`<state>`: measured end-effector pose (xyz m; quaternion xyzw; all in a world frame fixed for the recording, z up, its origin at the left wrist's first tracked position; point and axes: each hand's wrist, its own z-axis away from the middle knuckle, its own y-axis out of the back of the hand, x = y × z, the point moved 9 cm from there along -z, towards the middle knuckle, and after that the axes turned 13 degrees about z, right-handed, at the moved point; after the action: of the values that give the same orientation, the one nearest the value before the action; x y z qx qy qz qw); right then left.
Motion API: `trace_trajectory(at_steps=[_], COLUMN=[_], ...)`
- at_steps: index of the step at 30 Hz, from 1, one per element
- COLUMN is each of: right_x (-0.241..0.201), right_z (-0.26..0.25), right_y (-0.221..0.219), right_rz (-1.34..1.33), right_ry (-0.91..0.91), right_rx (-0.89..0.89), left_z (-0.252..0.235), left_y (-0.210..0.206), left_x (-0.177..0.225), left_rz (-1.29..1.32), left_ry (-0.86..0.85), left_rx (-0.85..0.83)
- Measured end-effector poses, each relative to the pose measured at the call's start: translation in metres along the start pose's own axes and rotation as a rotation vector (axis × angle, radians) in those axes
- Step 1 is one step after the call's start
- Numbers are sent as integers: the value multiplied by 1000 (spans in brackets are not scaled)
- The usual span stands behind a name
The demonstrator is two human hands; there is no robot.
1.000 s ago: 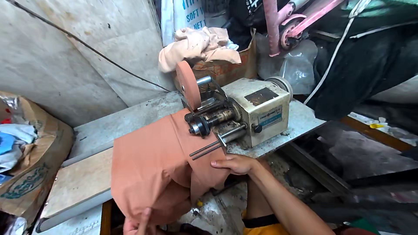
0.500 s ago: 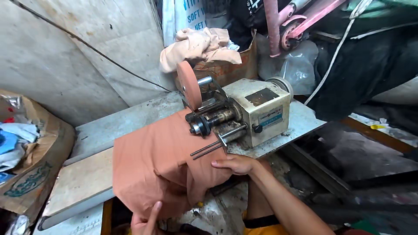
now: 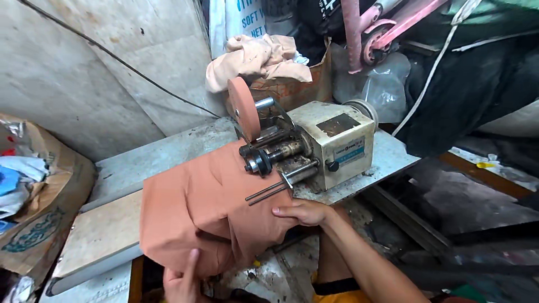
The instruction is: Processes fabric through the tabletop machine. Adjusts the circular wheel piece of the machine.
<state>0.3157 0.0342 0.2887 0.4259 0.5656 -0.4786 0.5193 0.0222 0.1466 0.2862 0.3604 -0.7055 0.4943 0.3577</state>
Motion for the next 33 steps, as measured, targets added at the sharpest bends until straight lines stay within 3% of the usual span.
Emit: trace_trajectory(at_steps=[2, 6, 9, 11, 15, 19, 23, 27, 31, 33], right_x=[0, -1, -1, -2, -3, -4, -3, -5, -4, -4], right_z=[0, 0, 0, -1, 0, -1, -1, 0, -1, 0], right_y=[-1, -1, 0, 0, -1, 0, -1, -1, -2, -2], right_rz=[-7, -9, -6, -8, -31, -51, -54, -44, -53, -48], right_ry=[-4, 30, 18, 21, 26, 31, 42, 44, 47, 39], right_rx=[-8, -19, -6, -6, 1, 3, -14, -15, -28, -18], left_z=[6, 1, -1, 5, 2, 4, 4, 5, 2, 1], left_y=[-7, -7, -11, -18, -16, -27, -30, -34, -30, -32], left_x=[-7, 1, -3, -10, -5, -12, -7, -7, 0, 2], left_rz=[-70, 234, 33, -34, 279, -36, 194, -51, 135, 4], left_ry=[52, 14, 0, 53, 31, 39, 42, 22, -19, -23], left_rx=[-44, -122, -27, -75, -134, -147, -196, -166, -210, -196])
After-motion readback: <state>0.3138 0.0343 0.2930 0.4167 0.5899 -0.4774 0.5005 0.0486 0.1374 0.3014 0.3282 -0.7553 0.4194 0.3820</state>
